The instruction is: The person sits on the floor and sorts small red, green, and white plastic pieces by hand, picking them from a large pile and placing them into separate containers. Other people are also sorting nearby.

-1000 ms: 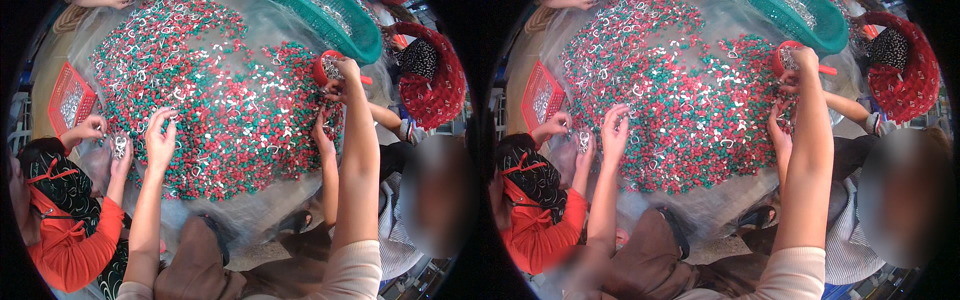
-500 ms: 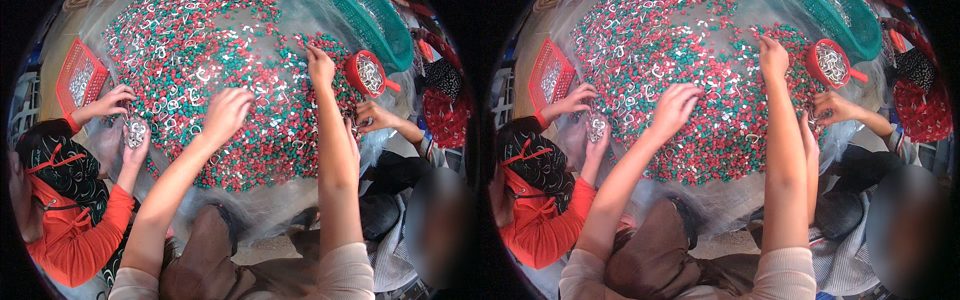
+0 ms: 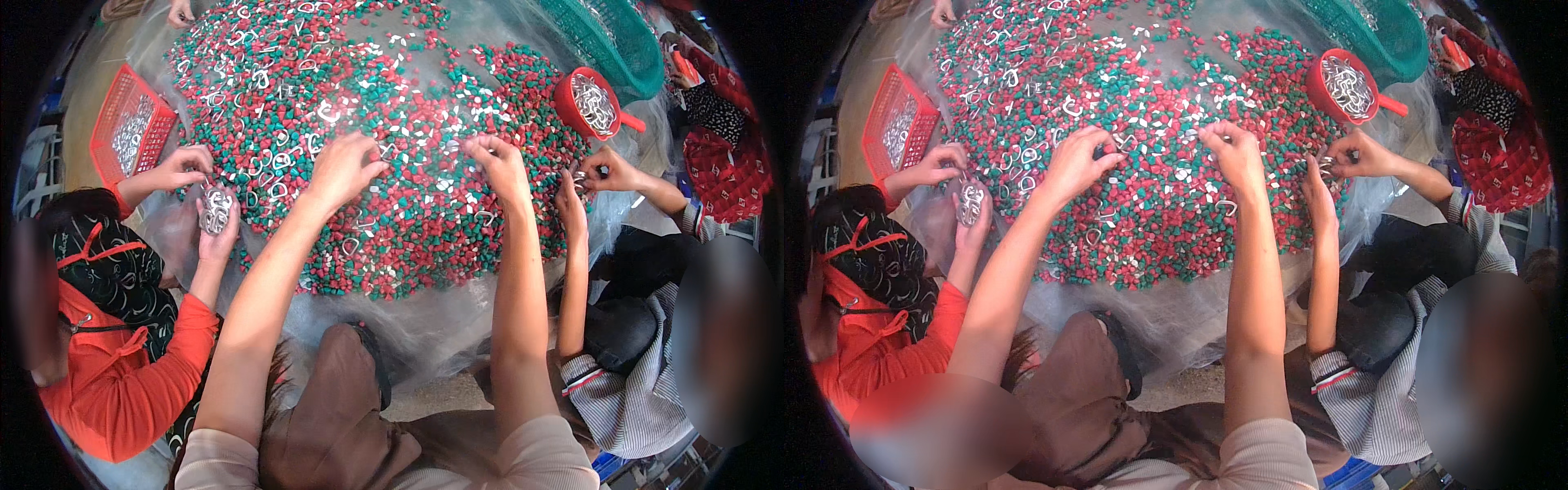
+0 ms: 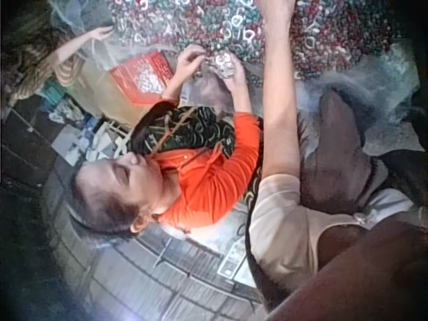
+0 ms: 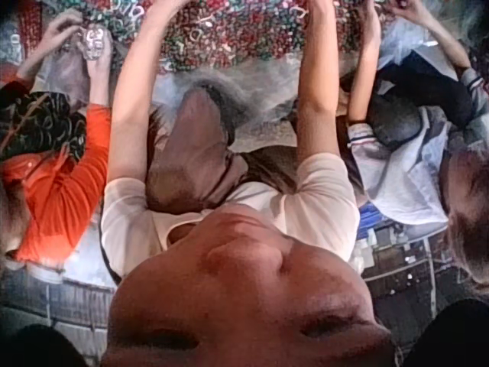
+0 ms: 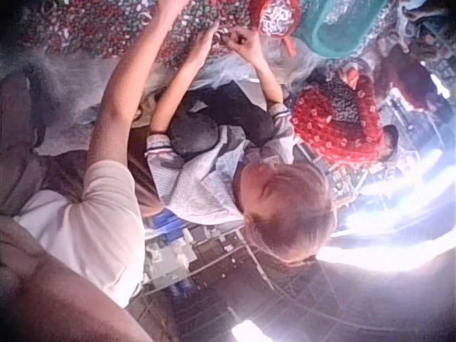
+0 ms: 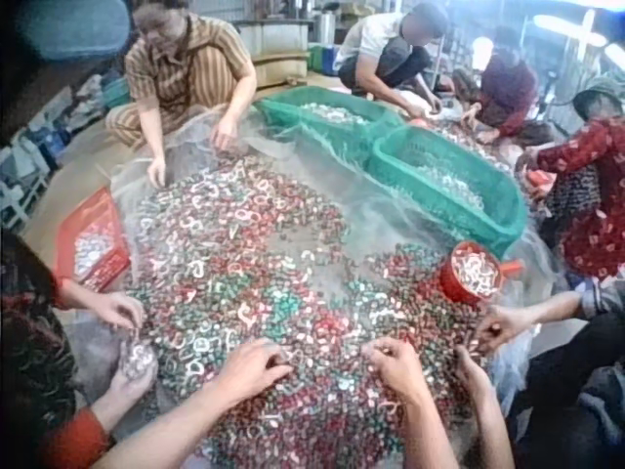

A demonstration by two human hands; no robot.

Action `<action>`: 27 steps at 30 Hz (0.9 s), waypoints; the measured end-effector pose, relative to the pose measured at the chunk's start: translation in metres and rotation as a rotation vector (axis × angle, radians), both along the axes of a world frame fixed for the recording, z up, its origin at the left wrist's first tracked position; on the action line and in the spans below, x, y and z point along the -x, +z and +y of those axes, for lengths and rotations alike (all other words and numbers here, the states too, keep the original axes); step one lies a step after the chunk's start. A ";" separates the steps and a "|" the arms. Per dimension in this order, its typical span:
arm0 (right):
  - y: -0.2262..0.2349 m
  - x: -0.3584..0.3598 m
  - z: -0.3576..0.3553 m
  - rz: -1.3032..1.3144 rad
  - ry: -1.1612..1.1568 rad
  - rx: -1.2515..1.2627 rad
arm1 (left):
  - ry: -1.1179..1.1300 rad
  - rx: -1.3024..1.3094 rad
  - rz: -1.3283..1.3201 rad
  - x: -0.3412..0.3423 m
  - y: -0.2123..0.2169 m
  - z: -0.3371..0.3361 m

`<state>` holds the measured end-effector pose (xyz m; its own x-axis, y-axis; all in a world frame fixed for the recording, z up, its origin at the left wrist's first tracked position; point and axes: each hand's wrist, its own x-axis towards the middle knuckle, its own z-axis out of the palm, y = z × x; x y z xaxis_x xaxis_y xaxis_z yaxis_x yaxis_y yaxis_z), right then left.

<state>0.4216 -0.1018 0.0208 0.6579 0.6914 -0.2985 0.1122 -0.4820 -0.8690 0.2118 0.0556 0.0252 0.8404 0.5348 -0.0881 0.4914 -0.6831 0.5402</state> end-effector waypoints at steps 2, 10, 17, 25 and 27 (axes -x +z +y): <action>-0.005 0.008 -0.005 -0.085 0.028 0.022 | 0.042 0.215 -0.086 0.008 0.003 0.004; 0.005 0.033 -0.002 -0.452 0.260 0.123 | 0.229 0.041 -0.172 0.001 0.001 0.004; 0.002 0.015 -0.009 0.639 -0.253 -0.361 | 0.134 -0.300 0.044 -0.030 -0.032 -0.019; -0.008 0.015 0.015 -0.329 0.075 0.267 | 0.184 0.246 -0.121 -0.025 -0.015 -0.015; 0.004 0.016 -0.006 0.298 -0.097 -0.007 | 0.295 0.527 -0.186 -0.012 -0.009 -0.012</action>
